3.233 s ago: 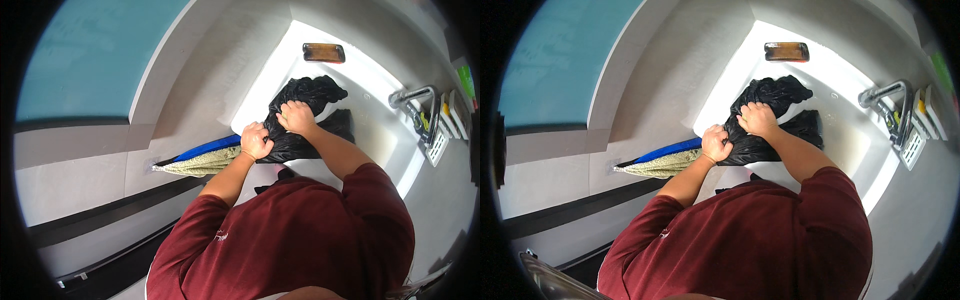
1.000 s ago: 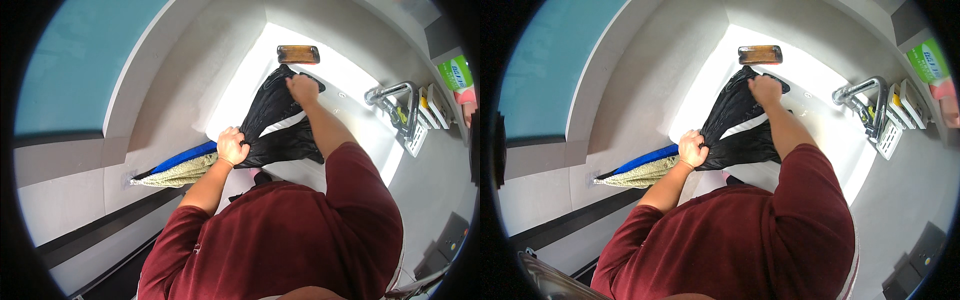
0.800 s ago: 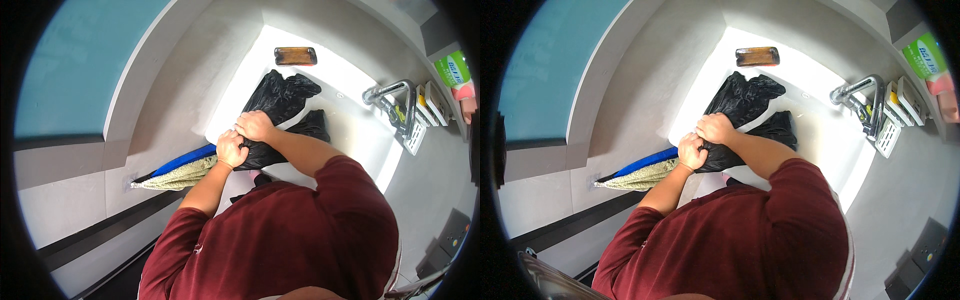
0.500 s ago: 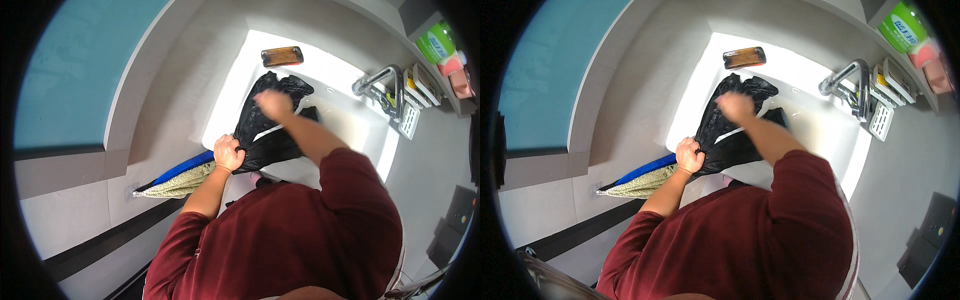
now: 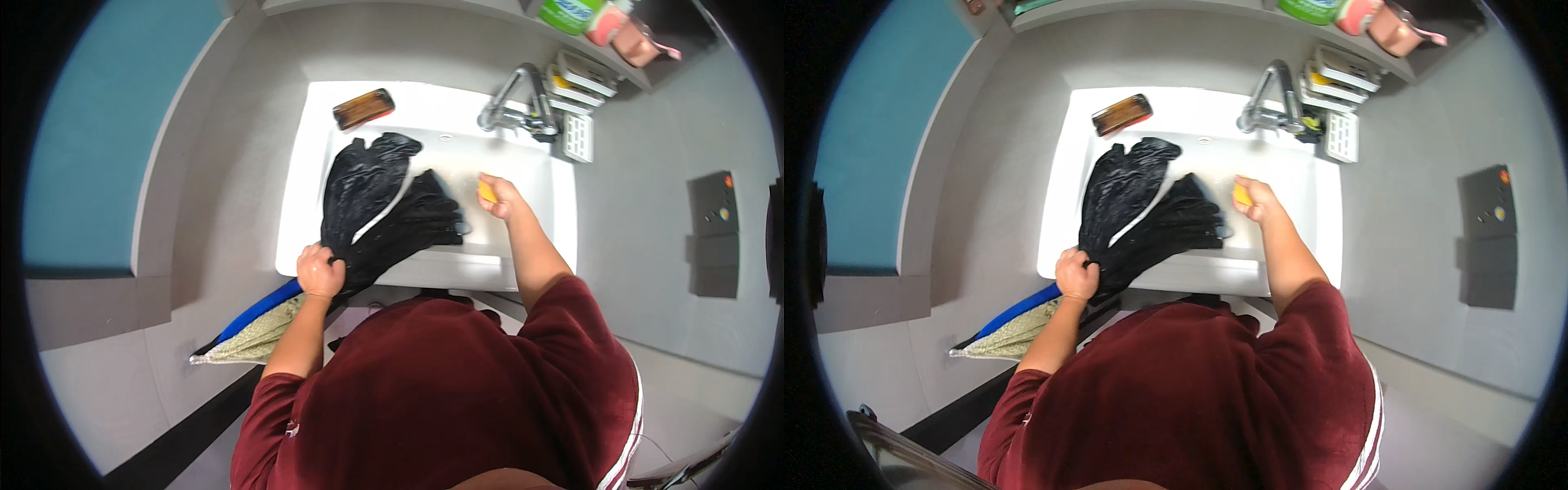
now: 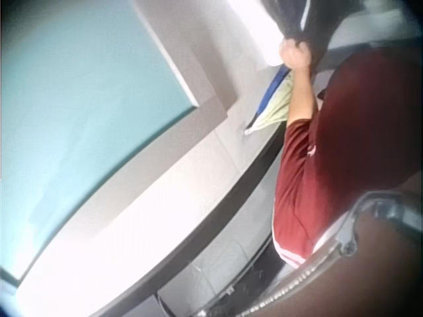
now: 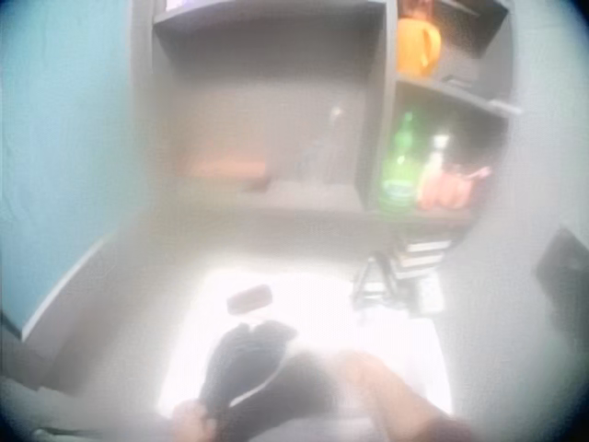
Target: The person hand washes a black garment in a white utility sink. They rub the fabric, rinse it under running water, wring it out, and repeat the process until the garment is clean.
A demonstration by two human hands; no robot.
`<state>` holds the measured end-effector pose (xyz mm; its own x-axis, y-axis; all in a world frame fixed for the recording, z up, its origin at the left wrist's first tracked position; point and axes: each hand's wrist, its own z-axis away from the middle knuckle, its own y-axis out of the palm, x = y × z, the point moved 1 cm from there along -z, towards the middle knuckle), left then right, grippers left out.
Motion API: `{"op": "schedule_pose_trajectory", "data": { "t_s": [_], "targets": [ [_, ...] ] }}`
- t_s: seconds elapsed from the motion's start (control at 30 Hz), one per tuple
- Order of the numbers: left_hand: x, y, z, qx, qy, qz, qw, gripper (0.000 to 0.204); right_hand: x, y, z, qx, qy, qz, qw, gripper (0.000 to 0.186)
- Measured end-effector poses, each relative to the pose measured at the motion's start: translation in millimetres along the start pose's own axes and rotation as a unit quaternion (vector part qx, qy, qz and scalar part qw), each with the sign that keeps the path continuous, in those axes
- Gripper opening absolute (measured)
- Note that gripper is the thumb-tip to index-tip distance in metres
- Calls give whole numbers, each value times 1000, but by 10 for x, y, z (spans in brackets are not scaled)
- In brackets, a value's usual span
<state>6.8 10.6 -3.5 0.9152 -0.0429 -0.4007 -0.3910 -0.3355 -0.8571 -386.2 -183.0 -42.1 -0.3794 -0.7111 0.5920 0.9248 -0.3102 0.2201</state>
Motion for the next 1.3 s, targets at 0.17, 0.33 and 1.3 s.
{"op": "schedule_pose_trajectory", "data": {
  "t_s": [0.17,0.33,1.3],
  "targets": [
    [36,32,39,-4,6,-12,1000,17,1040,-727,797,-13,-112,-126,986,14],
    [43,62,44,-7,12,-4,1000,16,1941,-1226,402,-132,-271,30,953,14],
    [-175,536,-876,422,-36,-218,879,76,-1212,2401,593,315,-537,548,559,25]
  ]
}}
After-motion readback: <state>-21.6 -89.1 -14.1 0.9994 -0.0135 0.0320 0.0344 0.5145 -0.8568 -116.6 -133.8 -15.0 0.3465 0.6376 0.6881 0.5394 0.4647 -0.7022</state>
